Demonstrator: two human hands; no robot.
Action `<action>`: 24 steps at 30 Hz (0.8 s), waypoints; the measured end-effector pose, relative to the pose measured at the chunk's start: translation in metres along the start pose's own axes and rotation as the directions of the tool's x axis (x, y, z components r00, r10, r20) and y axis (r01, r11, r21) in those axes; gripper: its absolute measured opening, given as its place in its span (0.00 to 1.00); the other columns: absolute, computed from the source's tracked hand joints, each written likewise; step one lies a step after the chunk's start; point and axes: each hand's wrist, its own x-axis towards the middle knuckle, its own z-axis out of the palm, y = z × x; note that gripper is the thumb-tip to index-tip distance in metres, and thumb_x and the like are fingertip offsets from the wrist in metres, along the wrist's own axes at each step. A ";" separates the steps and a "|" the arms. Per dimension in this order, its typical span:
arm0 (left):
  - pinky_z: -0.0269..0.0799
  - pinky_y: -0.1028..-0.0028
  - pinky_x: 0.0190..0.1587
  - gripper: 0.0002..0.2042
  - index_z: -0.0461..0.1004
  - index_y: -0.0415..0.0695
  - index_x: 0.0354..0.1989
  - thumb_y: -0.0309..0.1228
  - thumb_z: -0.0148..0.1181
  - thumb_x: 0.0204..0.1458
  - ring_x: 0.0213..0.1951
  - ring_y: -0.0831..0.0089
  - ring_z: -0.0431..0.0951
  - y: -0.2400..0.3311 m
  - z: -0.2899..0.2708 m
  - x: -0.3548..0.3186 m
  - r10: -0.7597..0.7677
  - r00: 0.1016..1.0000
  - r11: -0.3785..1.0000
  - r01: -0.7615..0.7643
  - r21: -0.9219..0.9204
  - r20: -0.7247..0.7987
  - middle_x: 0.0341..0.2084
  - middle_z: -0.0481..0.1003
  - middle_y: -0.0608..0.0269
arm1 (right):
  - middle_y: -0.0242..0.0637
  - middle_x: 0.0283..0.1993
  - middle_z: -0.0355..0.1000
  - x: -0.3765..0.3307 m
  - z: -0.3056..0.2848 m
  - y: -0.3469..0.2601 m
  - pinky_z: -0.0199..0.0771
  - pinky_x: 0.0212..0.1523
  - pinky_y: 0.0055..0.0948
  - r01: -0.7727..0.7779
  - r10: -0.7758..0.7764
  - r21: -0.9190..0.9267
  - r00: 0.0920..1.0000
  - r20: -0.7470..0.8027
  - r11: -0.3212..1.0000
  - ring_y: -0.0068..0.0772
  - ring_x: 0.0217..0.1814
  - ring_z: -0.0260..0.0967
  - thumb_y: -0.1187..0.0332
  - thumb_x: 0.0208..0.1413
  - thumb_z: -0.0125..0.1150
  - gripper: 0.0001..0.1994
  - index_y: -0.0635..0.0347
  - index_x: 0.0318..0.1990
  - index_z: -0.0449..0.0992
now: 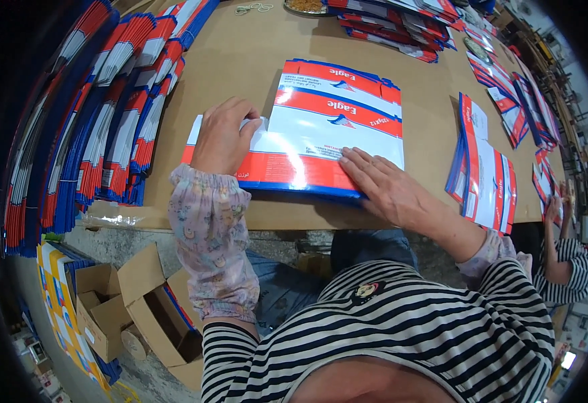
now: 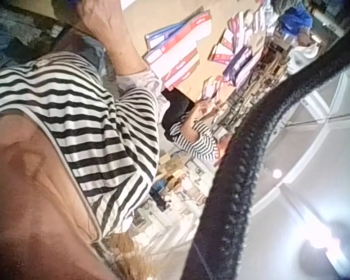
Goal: Sorting and stacking paper folders on a work table.
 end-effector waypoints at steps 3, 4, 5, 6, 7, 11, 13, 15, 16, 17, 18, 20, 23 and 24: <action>0.67 0.71 0.40 0.07 0.72 0.36 0.35 0.28 0.54 0.52 0.39 0.64 0.74 0.007 -0.004 0.003 -0.031 1.000 0.995 0.031 -0.099 0.000 0.33 0.75 0.55 | 0.51 0.64 0.56 -0.013 -0.036 0.015 0.58 0.63 0.39 -0.017 0.030 0.137 0.996 -0.088 0.990 0.48 0.66 0.55 0.75 0.53 0.47 0.28 0.66 0.63 0.53; 0.68 0.70 0.42 0.09 0.73 0.36 0.36 0.29 0.54 0.52 0.39 0.62 0.75 0.006 -0.010 0.003 -0.083 0.987 0.974 0.051 -0.222 -0.135 0.34 0.75 0.53 | 0.51 0.64 0.56 -0.018 -0.053 0.020 0.58 0.63 0.38 -0.034 0.054 0.150 0.990 -0.130 0.988 0.47 0.65 0.55 0.78 0.51 0.45 0.28 0.66 0.63 0.53; 0.68 0.69 0.43 0.10 0.73 0.35 0.36 0.31 0.54 0.53 0.39 0.60 0.76 0.002 -0.016 0.001 -0.152 0.954 0.938 0.057 -0.342 -0.259 0.34 0.76 0.52 | 0.50 0.63 0.57 -0.025 -0.070 0.028 0.60 0.62 0.35 -0.099 0.107 0.062 0.984 -0.144 0.993 0.47 0.64 0.58 0.79 0.51 0.44 0.27 0.65 0.62 0.55; 0.68 0.72 0.44 0.13 0.74 0.35 0.39 0.33 0.53 0.54 0.41 0.63 0.76 -0.006 -0.020 0.000 -0.172 0.939 0.927 0.053 -0.370 -0.299 0.35 0.76 0.51 | 0.49 0.61 0.61 -0.037 -0.081 0.036 0.59 0.62 0.35 -0.170 0.173 0.036 0.956 -0.237 0.985 0.45 0.63 0.59 0.78 0.54 0.41 0.24 0.64 0.61 0.57; 0.68 0.72 0.44 0.13 0.74 0.35 0.39 0.33 0.53 0.54 0.41 0.63 0.76 -0.015 -0.019 -0.001 -0.173 0.939 0.926 0.052 -0.375 -0.297 0.35 0.76 0.51 | 0.50 0.59 0.63 -0.051 -0.095 0.048 0.60 0.62 0.35 -0.316 0.314 0.036 0.915 -0.254 0.948 0.46 0.62 0.60 0.79 0.55 0.39 0.22 0.64 0.60 0.59; 0.68 0.69 0.46 0.14 0.75 0.37 0.41 0.35 0.53 0.54 0.42 0.60 0.75 -0.040 0.016 -0.004 -0.153 0.978 0.939 0.100 -0.328 -0.141 0.37 0.76 0.51 | 0.57 0.61 0.58 -0.098 -0.106 0.073 0.57 0.62 0.35 -0.704 0.647 0.038 0.629 -0.431 0.709 0.50 0.64 0.57 0.87 0.49 0.39 0.31 0.60 0.64 0.54; 0.63 0.65 0.52 0.14 0.76 0.40 0.42 0.36 0.53 0.53 0.46 0.60 0.73 -0.034 0.034 0.002 -0.046 0.997 0.997 0.042 -0.070 -0.060 0.40 0.75 0.52 | 0.58 0.63 0.54 -0.119 -0.080 0.092 0.51 0.66 0.37 -0.787 0.675 -0.064 0.564 -0.475 0.613 0.51 0.67 0.52 0.85 0.51 0.38 0.29 0.66 0.64 0.52; 0.62 0.63 0.53 0.14 0.75 0.39 0.42 0.35 0.52 0.53 0.47 0.57 0.72 -0.026 0.044 0.011 -0.048 0.999 0.998 0.047 0.030 0.022 0.42 0.74 0.52 | 0.58 0.66 0.50 -0.183 -0.020 0.152 0.45 0.68 0.39 -0.784 0.707 -0.133 0.608 -0.360 0.606 0.50 0.69 0.47 0.80 0.55 0.38 0.25 0.73 0.63 0.51; 0.61 0.62 0.54 0.14 0.75 0.39 0.43 0.34 0.52 0.53 0.48 0.55 0.70 -0.025 0.047 0.012 -0.084 0.991 0.986 0.068 0.153 0.104 0.43 0.73 0.53 | 0.58 0.66 0.50 -0.197 0.014 0.160 0.44 0.68 0.39 -0.811 0.794 -0.134 0.585 -0.163 0.570 0.51 0.69 0.46 0.76 0.57 0.38 0.25 0.73 0.63 0.50; 0.61 0.62 0.54 0.14 0.75 0.39 0.43 0.34 0.52 0.53 0.48 0.55 0.70 -0.025 0.048 0.010 -0.088 0.991 0.985 0.071 0.156 0.102 0.43 0.73 0.53 | 0.58 0.66 0.49 -0.204 0.038 0.162 0.44 0.68 0.39 -0.832 0.843 -0.142 0.536 0.042 0.536 0.51 0.70 0.45 0.72 0.59 0.38 0.24 0.74 0.63 0.50; 0.60 0.61 0.53 0.13 0.75 0.39 0.43 0.33 0.52 0.53 0.48 0.56 0.70 -0.026 0.046 0.007 -0.087 0.991 0.980 0.068 0.185 0.099 0.42 0.73 0.53 | 0.58 0.66 0.49 -0.196 0.050 0.152 0.45 0.68 0.39 -0.827 0.847 -0.186 0.516 0.124 0.531 0.52 0.70 0.45 0.69 0.60 0.40 0.25 0.74 0.62 0.50; 0.60 0.61 0.53 0.13 0.75 0.40 0.42 0.33 0.52 0.53 0.47 0.57 0.70 -0.024 0.044 0.007 -0.088 0.992 0.974 0.068 0.216 0.088 0.41 0.73 0.54 | 0.58 0.65 0.50 -0.172 0.049 0.139 0.49 0.66 0.41 -0.864 0.863 -0.077 0.482 0.150 0.497 0.53 0.69 0.46 0.59 0.60 0.47 0.30 0.74 0.62 0.52; 0.60 0.61 0.53 0.12 0.75 0.41 0.42 0.32 0.52 0.53 0.48 0.59 0.69 -0.022 0.045 0.009 -0.063 0.996 0.985 0.052 0.162 0.063 0.40 0.72 0.55 | 0.56 0.65 0.51 -0.110 -0.003 0.099 0.50 0.66 0.41 -0.741 0.741 0.077 0.670 0.036 0.667 0.53 0.68 0.47 0.55 0.56 0.53 0.33 0.69 0.62 0.53; 0.59 0.62 0.53 0.12 0.75 0.43 0.42 0.32 0.53 0.52 0.48 0.59 0.69 -0.023 0.046 0.010 -0.058 0.998 0.990 0.054 0.129 0.028 0.40 0.72 0.56 | 0.55 0.66 0.51 -0.091 -0.011 0.086 0.50 0.66 0.40 -0.626 0.633 0.145 0.774 0.002 0.766 0.53 0.68 0.48 0.53 0.54 0.56 0.35 0.66 0.62 0.54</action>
